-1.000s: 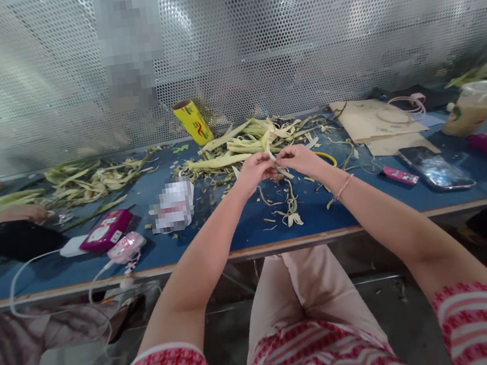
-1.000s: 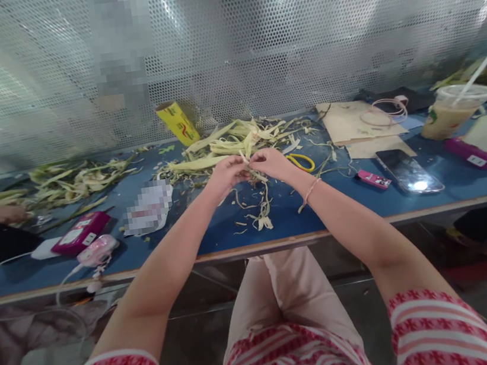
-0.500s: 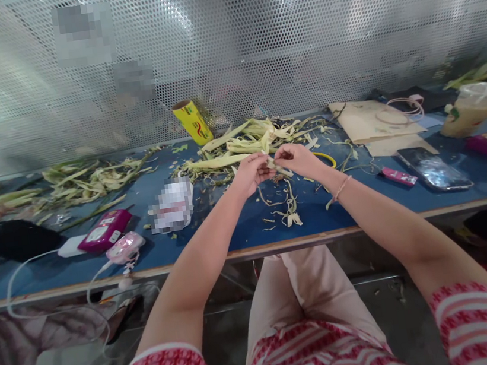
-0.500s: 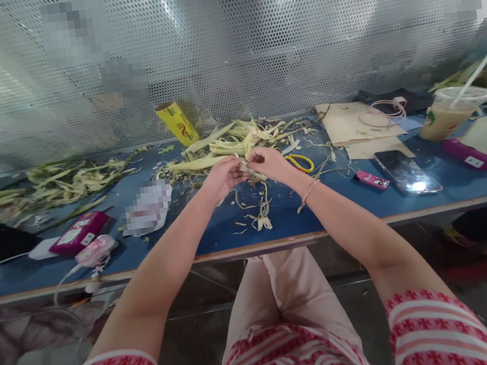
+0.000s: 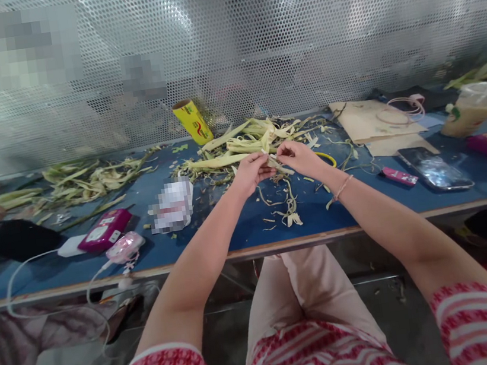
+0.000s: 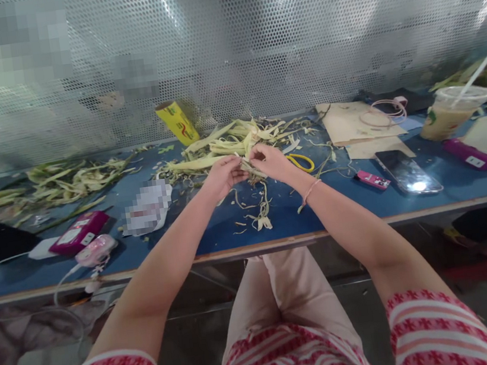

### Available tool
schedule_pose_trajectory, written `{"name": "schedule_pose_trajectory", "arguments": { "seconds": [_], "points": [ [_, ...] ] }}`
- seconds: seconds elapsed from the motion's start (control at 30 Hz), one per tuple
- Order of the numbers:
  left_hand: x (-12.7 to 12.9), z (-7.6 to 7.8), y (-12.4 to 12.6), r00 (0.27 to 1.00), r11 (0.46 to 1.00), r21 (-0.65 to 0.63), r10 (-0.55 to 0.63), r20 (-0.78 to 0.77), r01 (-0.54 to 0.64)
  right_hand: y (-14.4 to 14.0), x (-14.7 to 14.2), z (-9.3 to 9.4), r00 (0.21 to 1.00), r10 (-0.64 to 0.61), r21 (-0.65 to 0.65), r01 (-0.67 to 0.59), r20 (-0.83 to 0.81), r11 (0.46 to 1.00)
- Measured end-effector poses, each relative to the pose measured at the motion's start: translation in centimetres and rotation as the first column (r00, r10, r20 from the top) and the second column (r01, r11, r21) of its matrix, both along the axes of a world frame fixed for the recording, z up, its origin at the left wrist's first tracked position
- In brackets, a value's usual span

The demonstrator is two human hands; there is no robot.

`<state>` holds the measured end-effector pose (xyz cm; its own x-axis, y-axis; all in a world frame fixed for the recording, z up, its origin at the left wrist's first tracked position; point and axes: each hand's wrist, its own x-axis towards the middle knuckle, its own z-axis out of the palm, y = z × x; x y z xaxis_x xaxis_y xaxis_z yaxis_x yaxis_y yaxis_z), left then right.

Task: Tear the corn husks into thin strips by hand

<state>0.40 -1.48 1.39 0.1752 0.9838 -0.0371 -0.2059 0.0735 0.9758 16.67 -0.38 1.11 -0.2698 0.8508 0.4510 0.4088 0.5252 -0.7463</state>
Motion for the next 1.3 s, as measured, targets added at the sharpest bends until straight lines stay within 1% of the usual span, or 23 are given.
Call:
{"name": "schedule_pose_trajectory", "arguments": {
  "seconds": [0.2, 0.33, 0.5, 0.77, 0.87, 1.0, 1.13, 1.23, 1.3],
  "points": [
    [0.1, -0.2, 0.1, 1.000, 1.000, 0.010, -0.015, -0.025, 0.015, -0.2, 0.1, 0.0, 0.997, 0.024, 0.064, -0.028, 0.070, 0.998],
    [0.2, -0.1, 0.0, 0.998, 1.000, 0.006, -0.016, -0.064, 0.016, -0.2, 0.2, 0.2, 0.993, -0.007, 0.084, -0.002, 0.114, 0.996],
    [0.3, 0.0, -0.2, 0.996, 1.000, 0.010, -0.006, -0.085, 0.007, -0.2, 0.1, 0.1, 0.990, -0.020, 0.110, 0.005, 0.141, 0.994],
    [0.5, -0.1, -0.3, 0.988, 1.000, 0.026, 0.009, -0.157, -0.005, 0.1, 0.2, -0.2, 0.987, -0.005, 0.213, -0.030, 0.164, 0.977],
    [0.5, -0.2, -0.2, 0.983, 0.998, 0.058, 0.012, -0.183, -0.002, 0.0, 0.3, 0.0, 0.981, 0.004, 0.221, -0.048, 0.196, 0.974],
    [0.3, -0.7, 0.1, 0.977, 0.991, 0.136, 0.011, -0.215, 0.019, -0.3, 0.5, 0.3, 0.974, 0.016, 0.229, -0.070, 0.227, 0.971],
    [0.3, -1.2, 0.4, 0.962, 0.983, 0.181, 0.009, -0.273, 0.042, -0.5, 0.5, 0.4, 0.977, 0.032, 0.205, -0.076, 0.210, 0.976],
    [0.4, -1.3, 0.4, 0.943, 0.977, 0.213, 0.039, -0.330, 0.034, -0.4, 0.5, 0.4, 0.983, 0.042, 0.125, -0.066, 0.180, 0.990],
    [0.4, -1.3, 0.4, 0.925, 0.964, 0.259, 0.053, -0.376, 0.050, -0.3, 0.6, 0.4, 0.990, 0.041, 0.061, -0.050, 0.135, 0.997]
  ]
}}
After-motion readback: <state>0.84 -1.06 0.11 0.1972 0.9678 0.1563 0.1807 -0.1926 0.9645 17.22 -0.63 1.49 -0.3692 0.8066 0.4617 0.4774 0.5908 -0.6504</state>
